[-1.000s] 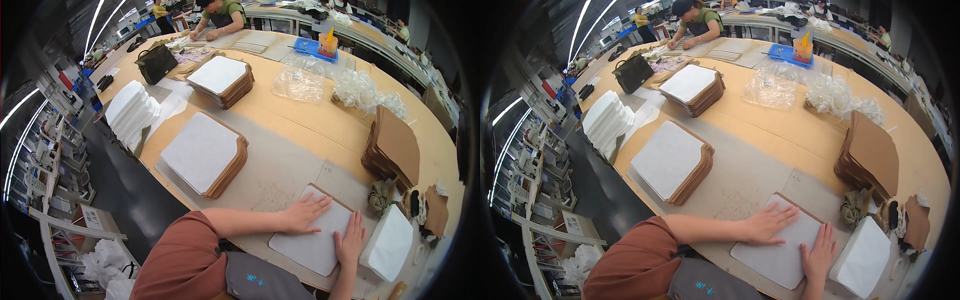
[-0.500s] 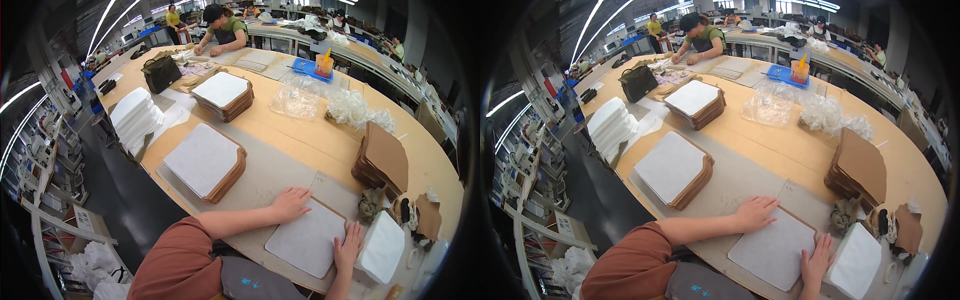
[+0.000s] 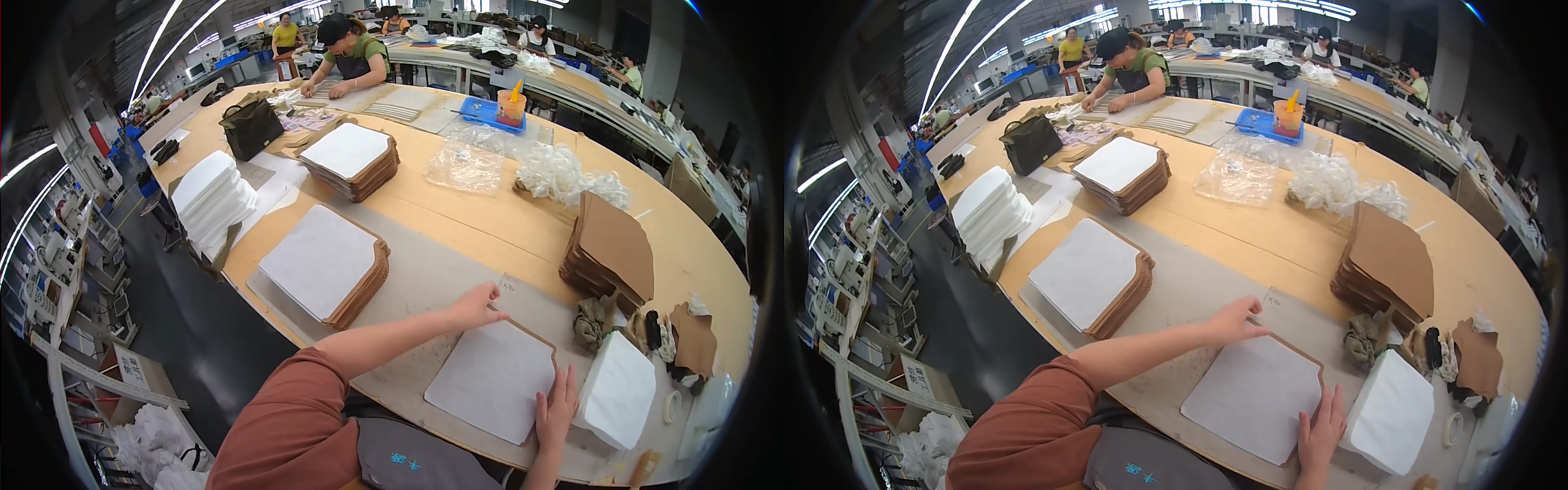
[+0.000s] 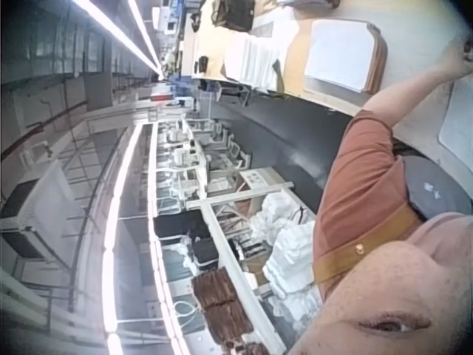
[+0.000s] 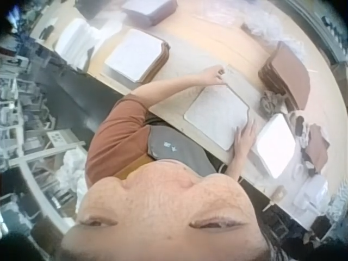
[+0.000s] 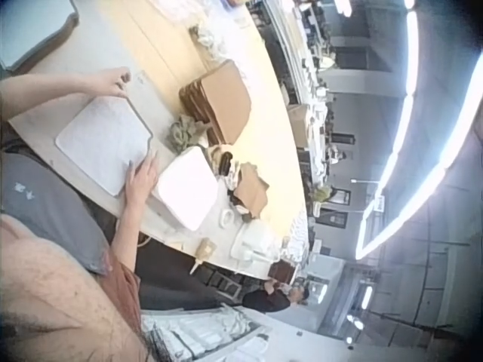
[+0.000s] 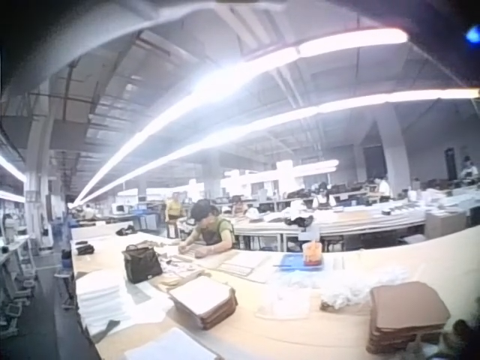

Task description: Applying glue and paper lining to leather pieces on a workshop table.

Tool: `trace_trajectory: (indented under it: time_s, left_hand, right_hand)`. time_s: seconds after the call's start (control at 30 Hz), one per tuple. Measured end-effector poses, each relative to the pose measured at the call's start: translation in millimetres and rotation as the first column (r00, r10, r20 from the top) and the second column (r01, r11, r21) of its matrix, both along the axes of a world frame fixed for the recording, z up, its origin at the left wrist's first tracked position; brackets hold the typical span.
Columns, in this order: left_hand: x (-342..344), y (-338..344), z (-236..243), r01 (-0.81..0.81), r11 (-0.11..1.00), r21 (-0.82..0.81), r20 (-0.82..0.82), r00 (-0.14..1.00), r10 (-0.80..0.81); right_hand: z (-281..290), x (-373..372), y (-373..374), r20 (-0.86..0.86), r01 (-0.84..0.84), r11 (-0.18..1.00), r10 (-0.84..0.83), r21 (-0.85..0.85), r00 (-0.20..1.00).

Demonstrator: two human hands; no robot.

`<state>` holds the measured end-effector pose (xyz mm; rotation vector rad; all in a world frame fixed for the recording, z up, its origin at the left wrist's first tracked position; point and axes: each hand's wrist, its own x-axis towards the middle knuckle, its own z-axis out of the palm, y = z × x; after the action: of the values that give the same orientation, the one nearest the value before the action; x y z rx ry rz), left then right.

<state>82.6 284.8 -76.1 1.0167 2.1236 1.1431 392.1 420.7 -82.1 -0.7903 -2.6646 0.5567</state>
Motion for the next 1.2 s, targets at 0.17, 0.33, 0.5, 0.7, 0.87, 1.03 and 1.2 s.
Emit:
trace_trajectory:
  time_s: [0.17,0.33,0.5,0.7,0.87,1.03,1.2]
  left_hand:
    - [16,-29,3,-0.295,0.953,0.062,0.636,0.748,0.19]
    - [56,-64,19,0.143,0.987,-0.074,0.331,0.937,-0.111]
    - [82,-88,44,0.047,0.951,0.305,0.187,0.976,-0.108]
    - [46,-164,92,-0.141,0.958,0.25,0.376,0.926,0.038]
    - [4,-245,85,-0.532,0.838,0.12,0.615,0.703,0.358]
    - [-71,-325,89,-0.573,0.819,0.002,0.481,0.719,0.502]
    - [-154,-371,115,-0.533,0.844,-0.051,0.35,0.782,0.515]
  right_hand:
    - [-2,3,0,-0.043,-0.007,1.0,0.007,0.008,0.999]
    - [-12,6,5,-0.133,0.018,1.0,-0.02,-0.016,0.991]
    - [-36,-4,23,-0.409,0.01,0.852,-0.262,-0.524,0.874]
    - [48,-56,-43,-0.484,-0.297,0.651,-0.123,-0.699,0.867]
    - [64,-111,-105,-0.507,-0.449,0.607,0.086,-0.656,0.858]
    - [70,-191,-156,-0.331,-0.521,0.57,0.408,-0.635,0.851]
    - [59,-272,-205,-0.397,-0.511,0.304,0.365,-0.804,0.842]
